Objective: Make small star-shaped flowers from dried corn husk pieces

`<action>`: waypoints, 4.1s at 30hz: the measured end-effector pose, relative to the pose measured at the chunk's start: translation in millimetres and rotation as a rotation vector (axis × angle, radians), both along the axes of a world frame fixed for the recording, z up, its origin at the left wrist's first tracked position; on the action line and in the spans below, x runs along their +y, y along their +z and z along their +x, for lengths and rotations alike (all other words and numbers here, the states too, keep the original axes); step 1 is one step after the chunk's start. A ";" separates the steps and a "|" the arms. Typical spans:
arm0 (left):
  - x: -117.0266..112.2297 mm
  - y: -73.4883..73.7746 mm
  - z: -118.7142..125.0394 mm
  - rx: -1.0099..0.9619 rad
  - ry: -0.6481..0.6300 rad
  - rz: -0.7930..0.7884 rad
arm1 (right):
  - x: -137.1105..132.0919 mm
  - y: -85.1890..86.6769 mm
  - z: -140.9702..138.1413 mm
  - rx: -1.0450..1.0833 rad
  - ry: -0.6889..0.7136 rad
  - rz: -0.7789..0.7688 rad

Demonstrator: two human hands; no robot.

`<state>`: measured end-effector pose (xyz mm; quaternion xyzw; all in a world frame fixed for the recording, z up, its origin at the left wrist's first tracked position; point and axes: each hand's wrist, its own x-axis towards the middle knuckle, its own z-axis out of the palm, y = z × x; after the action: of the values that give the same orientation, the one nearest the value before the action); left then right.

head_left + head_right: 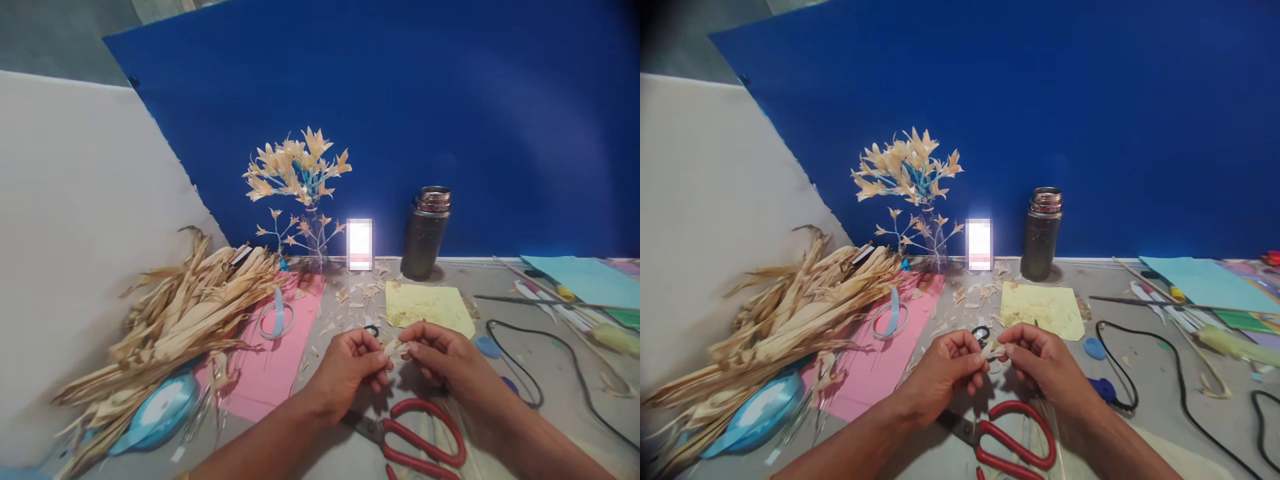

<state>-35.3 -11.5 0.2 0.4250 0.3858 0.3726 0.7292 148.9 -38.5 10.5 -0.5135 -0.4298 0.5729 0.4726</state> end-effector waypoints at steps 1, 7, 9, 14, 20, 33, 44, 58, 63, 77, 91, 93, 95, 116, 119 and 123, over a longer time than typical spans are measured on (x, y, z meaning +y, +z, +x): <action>0.4 -0.3 0.5 0.014 0.035 0.028 | 0.9 -1.3 0.2 -0.004 -0.006 -0.003; 2.7 0.7 1.8 0.025 0.160 0.121 | 2.0 -5.6 2.1 -0.060 -0.131 0.009; 2.3 -0.8 2.1 0.009 0.149 0.113 | 0.6 -4.7 2.3 -0.103 -0.123 0.039; 0.1 -5.8 3.5 -0.024 0.149 0.097 | -0.5 -3.6 2.6 -0.258 -0.154 0.157; -1.2 -8.2 3.2 -0.164 0.119 -0.037 | -0.7 -0.3 5.6 -0.215 -0.208 0.147; 1.2 -9.5 -1.3 -0.346 0.064 -0.165 | 4.9 8.0 20.8 -0.011 -0.332 0.115; -6.6 -6.9 4.6 -0.115 0.023 0.070 | -3.5 -5.4 2.8 0.193 0.115 -0.036; 5.2 -8.5 -2.1 -0.001 0.139 0.137 | 3.4 -25.4 0.7 -0.433 0.144 0.182; -0.3 -3.9 -1.5 0.222 0.117 0.301 | 2.5 -15.0 6.3 -0.582 0.003 0.293; -9.5 -1.0 0.4 0.189 0.049 0.363 | -3.5 -7.1 -4.6 -0.397 0.021 0.267; -5.1 -1.7 2.6 0.007 0.018 0.073 | -6.1 -16.2 -10.3 0.020 0.100 0.019; -5.3 -1.3 1.5 -0.004 -0.014 0.048 | -6.5 -15.4 -11.3 0.043 0.059 -0.004; -4.2 -3.0 0.7 -0.040 -0.021 0.022 | -5.7 -13.0 -10.9 0.054 0.044 -0.013; -7.6 -1.9 3.1 -0.079 -0.004 0.087 | -4.3 -16.0 -5.9 -0.005 0.211 0.068; -7.5 -2.4 4.6 -0.149 0.063 0.053 | -5.9 -14.5 -8.1 0.025 0.214 0.048; -7.7 -1.0 5.6 -0.146 0.135 0.029 | -7.7 -11.4 -11.1 -0.013 0.225 0.090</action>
<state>-29.6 -19.3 -0.8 0.3803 0.3538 0.4563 0.7225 137.8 -46.2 -1.0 -0.4442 -0.5131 0.5990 0.4250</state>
